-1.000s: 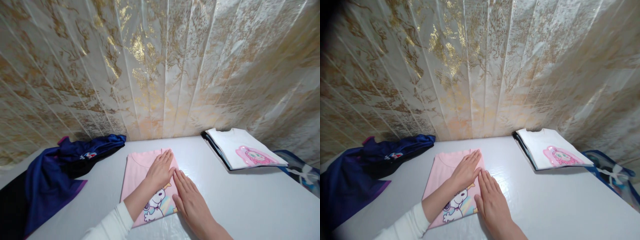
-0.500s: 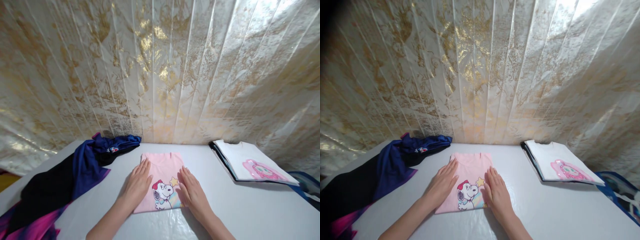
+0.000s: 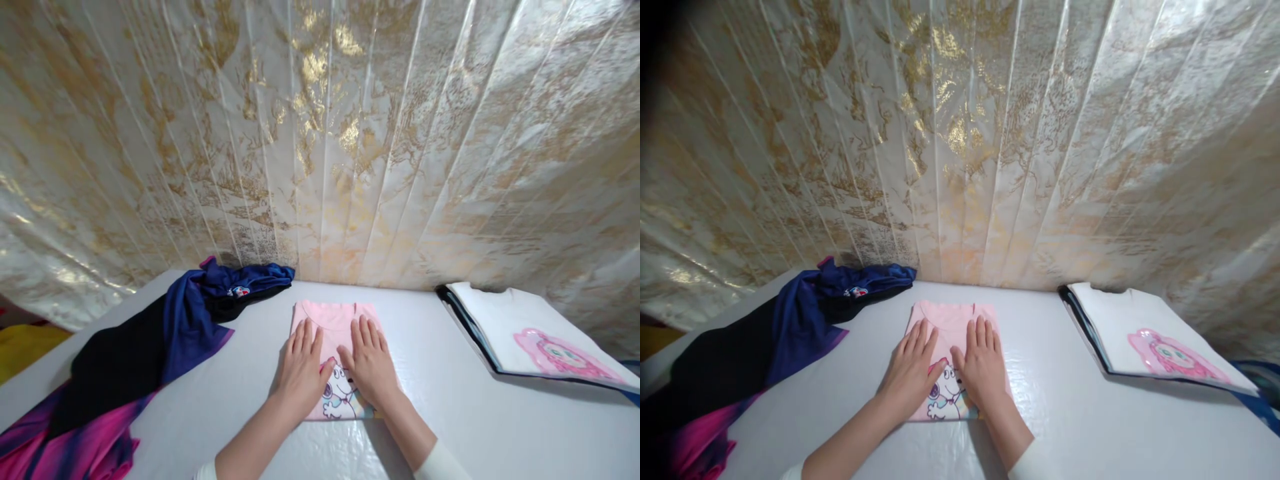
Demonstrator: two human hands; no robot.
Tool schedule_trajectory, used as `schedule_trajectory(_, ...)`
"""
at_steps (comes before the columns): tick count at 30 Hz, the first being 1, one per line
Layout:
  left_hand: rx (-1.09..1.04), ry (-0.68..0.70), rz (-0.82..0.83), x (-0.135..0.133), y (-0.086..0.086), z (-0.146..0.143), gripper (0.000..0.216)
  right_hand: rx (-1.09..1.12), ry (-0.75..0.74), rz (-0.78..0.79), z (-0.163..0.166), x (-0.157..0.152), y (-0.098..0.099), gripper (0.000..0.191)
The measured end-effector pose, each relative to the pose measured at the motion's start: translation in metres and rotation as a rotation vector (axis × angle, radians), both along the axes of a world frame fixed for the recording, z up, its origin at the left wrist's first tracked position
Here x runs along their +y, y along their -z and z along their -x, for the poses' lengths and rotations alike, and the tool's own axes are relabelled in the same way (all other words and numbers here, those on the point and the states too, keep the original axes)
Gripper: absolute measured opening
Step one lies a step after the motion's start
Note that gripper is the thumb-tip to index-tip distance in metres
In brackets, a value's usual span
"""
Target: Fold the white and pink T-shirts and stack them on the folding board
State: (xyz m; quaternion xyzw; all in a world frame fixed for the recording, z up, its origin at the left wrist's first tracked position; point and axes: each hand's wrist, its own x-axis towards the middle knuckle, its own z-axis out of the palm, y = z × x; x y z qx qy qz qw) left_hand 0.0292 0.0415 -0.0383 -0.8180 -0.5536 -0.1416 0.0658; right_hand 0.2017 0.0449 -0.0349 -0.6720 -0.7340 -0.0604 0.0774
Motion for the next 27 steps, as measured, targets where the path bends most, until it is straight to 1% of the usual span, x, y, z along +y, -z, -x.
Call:
schedule_trajectory(4,-0.013,-0.001,0.029,-0.005,-0.004,0.001,0.059,0.006,-0.003,0.016,-0.001,0.004,-0.005,0.067)
schedule_trajectory(7,-0.026,-0.010,0.023,-0.001,-0.006,0.000,0.058,0.025,-0.048,-0.015,-0.002,0.013,-0.010,0.059)
schedule_trajectory(9,-0.034,-0.033,0.015,0.011,-0.009,-0.002,0.058,0.038,-0.063,-0.034,-0.002,0.021,-0.012,0.056)
schedule_trajectory(12,-0.045,-0.081,0.000,0.035,-0.011,-0.005,0.059,0.047,-0.032,-0.034,0.001,0.032,-0.009,0.061)
schedule_trajectory(14,-0.048,-0.106,0.000,0.048,-0.010,-0.006,0.059,0.051,-0.012,-0.033,0.003,0.036,-0.005,0.065)
schedule_trajectory(16,-0.048,-0.117,0.004,0.055,-0.006,-0.005,0.061,0.055,-0.002,-0.038,0.004,0.037,0.000,0.068)
schedule_trajectory(19,-0.047,-0.118,0.011,0.054,0.000,-0.003,0.065,0.062,-0.006,-0.052,0.004,0.036,0.002,0.067)
schedule_trajectory(21,-0.040,-0.125,0.011,0.053,0.000,-0.003,0.066,0.068,-0.010,-0.062,0.004,0.035,0.001,0.066)
schedule_trajectory(24,-0.025,-0.131,0.014,0.053,-0.004,-0.002,0.064,0.077,-0.004,-0.078,0.004,0.035,-0.002,0.064)
schedule_trajectory(27,-0.016,-0.117,0.009,0.045,-0.013,0.000,0.056,0.088,-0.006,-0.102,0.003,0.035,-0.006,0.061)
